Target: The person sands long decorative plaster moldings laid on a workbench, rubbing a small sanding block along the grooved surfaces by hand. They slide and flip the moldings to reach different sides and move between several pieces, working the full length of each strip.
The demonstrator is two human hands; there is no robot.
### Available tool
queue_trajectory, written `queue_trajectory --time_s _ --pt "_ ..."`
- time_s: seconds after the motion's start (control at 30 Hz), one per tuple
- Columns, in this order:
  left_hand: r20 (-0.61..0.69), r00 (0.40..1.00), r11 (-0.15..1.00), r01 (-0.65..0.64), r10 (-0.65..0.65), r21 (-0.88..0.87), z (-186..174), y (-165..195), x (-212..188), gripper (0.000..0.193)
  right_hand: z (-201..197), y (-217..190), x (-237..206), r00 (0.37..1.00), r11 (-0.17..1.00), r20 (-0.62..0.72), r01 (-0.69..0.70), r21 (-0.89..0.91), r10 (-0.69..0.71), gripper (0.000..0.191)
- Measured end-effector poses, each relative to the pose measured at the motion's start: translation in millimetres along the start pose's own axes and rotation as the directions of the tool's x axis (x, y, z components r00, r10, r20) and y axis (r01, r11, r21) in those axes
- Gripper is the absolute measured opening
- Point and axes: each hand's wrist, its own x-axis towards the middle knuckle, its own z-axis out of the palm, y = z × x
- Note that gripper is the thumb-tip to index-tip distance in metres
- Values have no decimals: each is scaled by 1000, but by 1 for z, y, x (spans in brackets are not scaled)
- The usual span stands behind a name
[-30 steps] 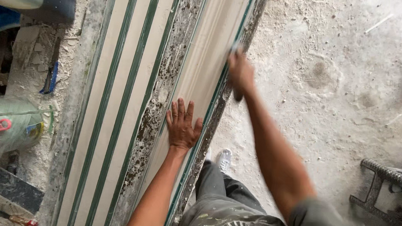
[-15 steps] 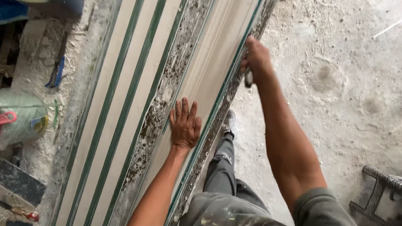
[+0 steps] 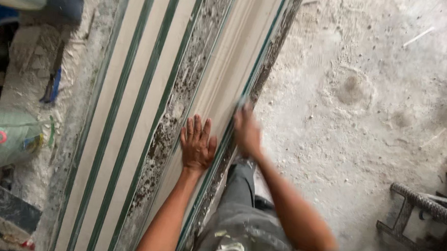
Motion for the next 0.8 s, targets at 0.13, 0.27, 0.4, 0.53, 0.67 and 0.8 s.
queue_trajectory --time_s 0.13,0.27,0.4,0.53,0.67,0.8 --pt "-53 998 999 -29 27 -34 -4 2 0 62 -123 -72 135 983 936 -87 181 301 -162 45" --pt "-50 999 999 -15 13 -34 -8 4 1 62 -146 -95 150 998 951 -48 58 303 -45 52" --pt "-55 998 1000 -22 22 12 -12 6 3 64 -78 -56 68 946 968 -206 252 -16 -250 63" --pt "-29 999 1000 -13 13 -1 -15 8 1 65 -74 -46 56 863 886 -249 462 41 -439 53" --pt "-21 1000 1000 -1 1 -22 -15 6 1 67 -172 -109 182 1000 979 -13 -2 202 5 44" --pt "-48 999 1000 -15 15 -1 -14 6 3 68 -226 -152 253 999 932 9 33 362 -39 41"
